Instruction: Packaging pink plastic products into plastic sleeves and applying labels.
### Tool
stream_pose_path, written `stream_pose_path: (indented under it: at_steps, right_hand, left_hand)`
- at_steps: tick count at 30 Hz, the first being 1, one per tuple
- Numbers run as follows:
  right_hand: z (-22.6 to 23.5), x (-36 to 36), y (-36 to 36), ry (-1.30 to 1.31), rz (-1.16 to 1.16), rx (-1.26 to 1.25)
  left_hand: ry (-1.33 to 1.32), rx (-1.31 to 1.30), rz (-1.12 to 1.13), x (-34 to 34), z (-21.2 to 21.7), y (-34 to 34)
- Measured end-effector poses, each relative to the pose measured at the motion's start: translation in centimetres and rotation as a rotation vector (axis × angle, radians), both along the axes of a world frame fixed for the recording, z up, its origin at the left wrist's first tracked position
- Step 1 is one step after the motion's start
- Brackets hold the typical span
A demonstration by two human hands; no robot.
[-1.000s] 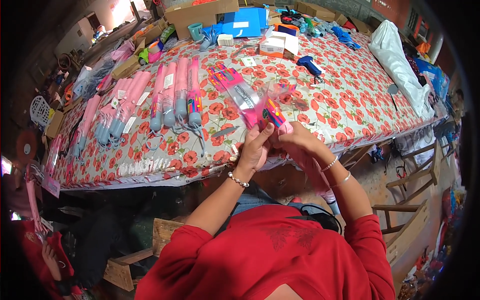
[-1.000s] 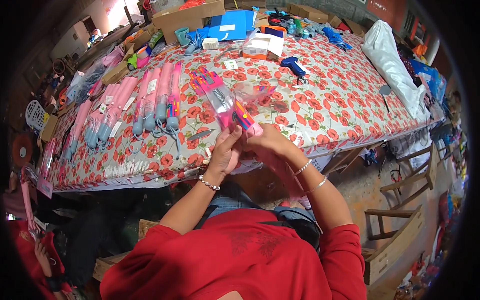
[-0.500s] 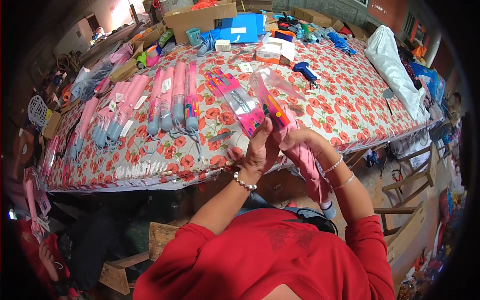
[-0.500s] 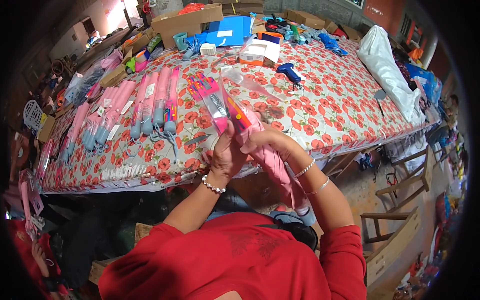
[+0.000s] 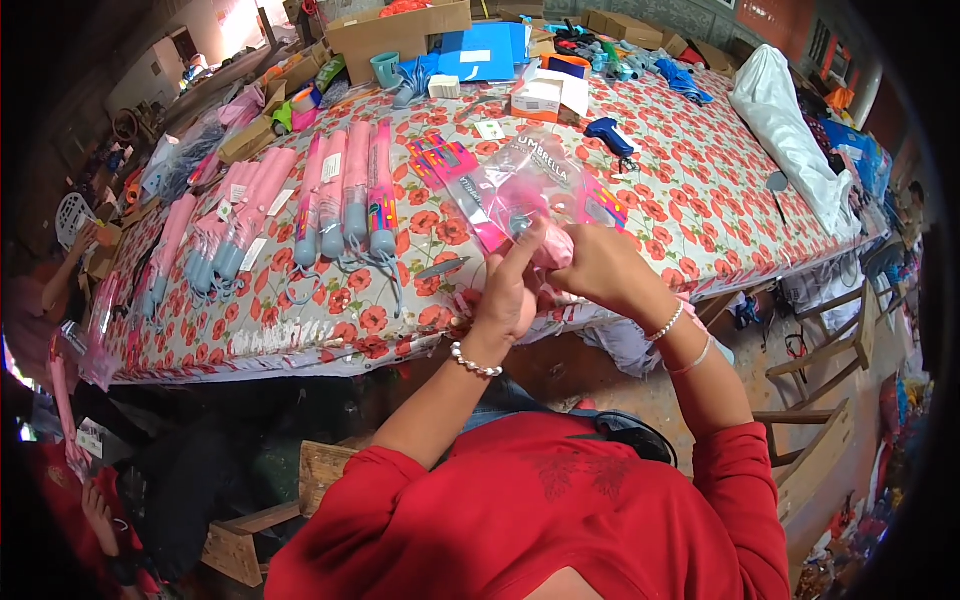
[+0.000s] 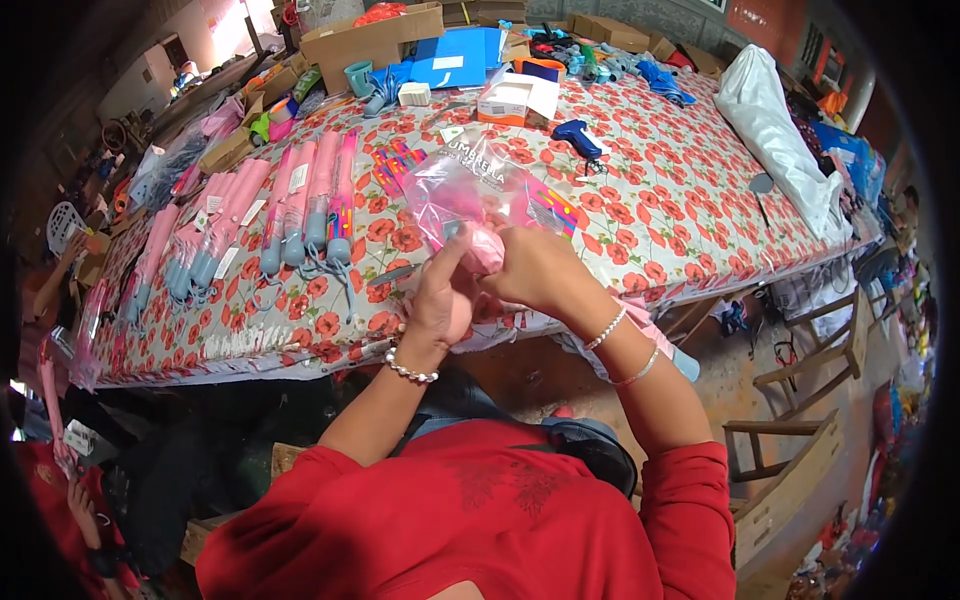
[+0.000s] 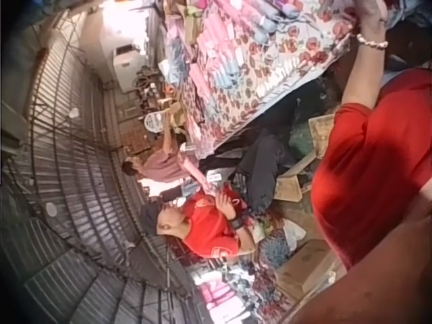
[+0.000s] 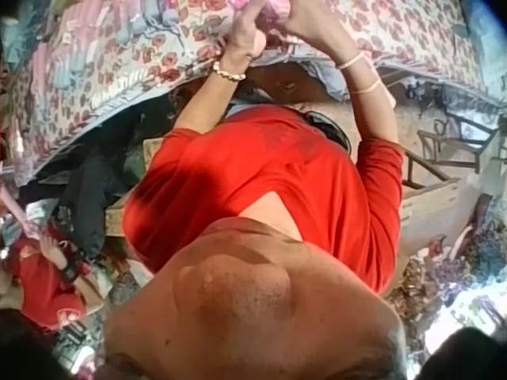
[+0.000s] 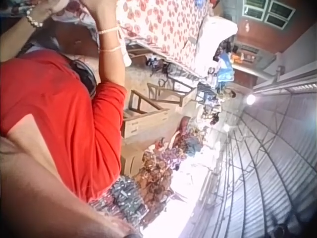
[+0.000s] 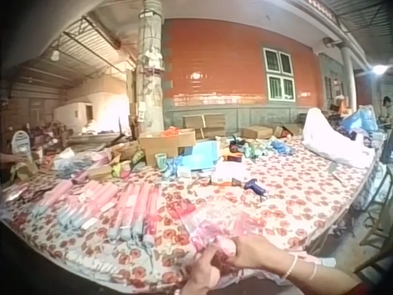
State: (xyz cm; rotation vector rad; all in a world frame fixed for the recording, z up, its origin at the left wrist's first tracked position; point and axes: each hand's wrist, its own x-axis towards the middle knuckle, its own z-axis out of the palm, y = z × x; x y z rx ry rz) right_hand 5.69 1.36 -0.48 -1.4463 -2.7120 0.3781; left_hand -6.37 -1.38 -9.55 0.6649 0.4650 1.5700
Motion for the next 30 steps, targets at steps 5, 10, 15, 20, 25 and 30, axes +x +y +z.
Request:
stream_pose_path:
  at_steps: [5, 10, 15, 20, 25, 30]
  right_hand:
    - [-3.3, 1.3, 2.0, 0.685, 0.081, -0.611]
    - [-6.8, 3.6, 4.2, 0.712, 0.155, -1.024]
    - [-4.8, 1.7, 2.2, 0.637, 0.221, -0.687]
    - [-1.5, 0.6, -0.1, 0.051, 0.049, -0.269]
    - [-5.6, 5.1, -1.7, 0.563, 0.287, 0.421]
    - [-4.5, 6.2, -1.2, 0.432, 0.181, -0.148]
  left_hand:
    - [0.089, 0.072, 0.154, 2.7, -1.6, -1.0]
    - [0.132, 0.020, -0.213, 0.9, -1.5, -0.9]
    - [0.043, -0.224, 0.090, 2.4, -0.8, -0.9]
    - [0.282, -0.175, 0.268, -0.3, -0.3, 0.1]
    - [-0.141, -0.043, 0.269, -9.0, -0.6, 1.6]
    - [-0.051, 0.242, 0.313, -8.4, 3.7, 0.3]
